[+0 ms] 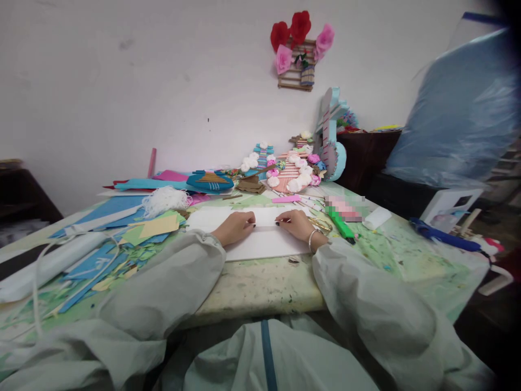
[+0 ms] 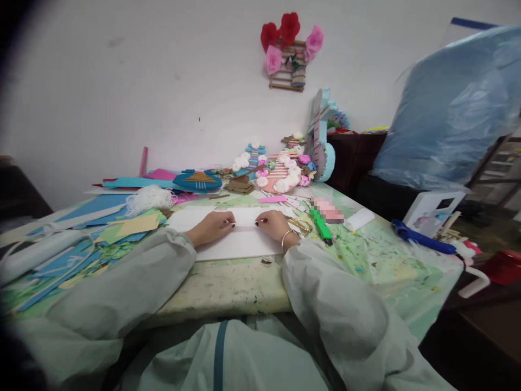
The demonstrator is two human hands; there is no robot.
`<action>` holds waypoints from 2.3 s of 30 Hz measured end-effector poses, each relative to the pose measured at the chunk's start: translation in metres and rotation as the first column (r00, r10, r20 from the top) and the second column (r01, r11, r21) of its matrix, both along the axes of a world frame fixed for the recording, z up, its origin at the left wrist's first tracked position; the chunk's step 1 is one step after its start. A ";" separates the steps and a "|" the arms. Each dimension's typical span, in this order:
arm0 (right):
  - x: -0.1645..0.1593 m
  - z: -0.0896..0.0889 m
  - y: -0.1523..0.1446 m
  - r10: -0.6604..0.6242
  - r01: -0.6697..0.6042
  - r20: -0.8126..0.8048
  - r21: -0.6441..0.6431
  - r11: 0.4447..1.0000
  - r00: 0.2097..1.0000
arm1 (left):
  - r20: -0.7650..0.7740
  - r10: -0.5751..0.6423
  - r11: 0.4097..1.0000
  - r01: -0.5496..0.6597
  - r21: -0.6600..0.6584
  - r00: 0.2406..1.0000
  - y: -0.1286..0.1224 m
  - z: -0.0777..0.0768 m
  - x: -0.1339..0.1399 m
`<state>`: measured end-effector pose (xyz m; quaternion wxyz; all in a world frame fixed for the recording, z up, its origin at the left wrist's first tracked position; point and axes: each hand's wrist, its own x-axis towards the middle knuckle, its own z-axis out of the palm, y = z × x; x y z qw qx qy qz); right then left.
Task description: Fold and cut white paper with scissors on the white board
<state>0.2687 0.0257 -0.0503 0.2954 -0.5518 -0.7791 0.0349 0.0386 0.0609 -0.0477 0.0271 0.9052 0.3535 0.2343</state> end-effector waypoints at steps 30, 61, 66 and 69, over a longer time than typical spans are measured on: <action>0.003 -0.003 0.015 -0.088 0.091 0.029 -0.119 0.989 0.996 | 0.101 0.081 0.971 -0.056 -0.233 0.992 0.039 -0.009 -0.021; -0.017 -0.006 0.009 -0.041 -0.016 0.369 0.150 0.989 0.928 | -0.257 -0.075 0.948 0.149 0.280 0.963 0.006 -0.007 0.008; -0.023 -0.006 0.003 0.151 -0.249 0.492 0.139 0.958 0.857 | -0.349 -0.075 0.945 0.178 0.274 0.934 -0.003 -0.006 0.010; -0.028 -0.006 -0.002 0.241 -0.322 0.453 0.111 0.940 0.858 | -0.367 -0.034 0.954 0.140 0.266 0.930 -0.010 -0.004 0.013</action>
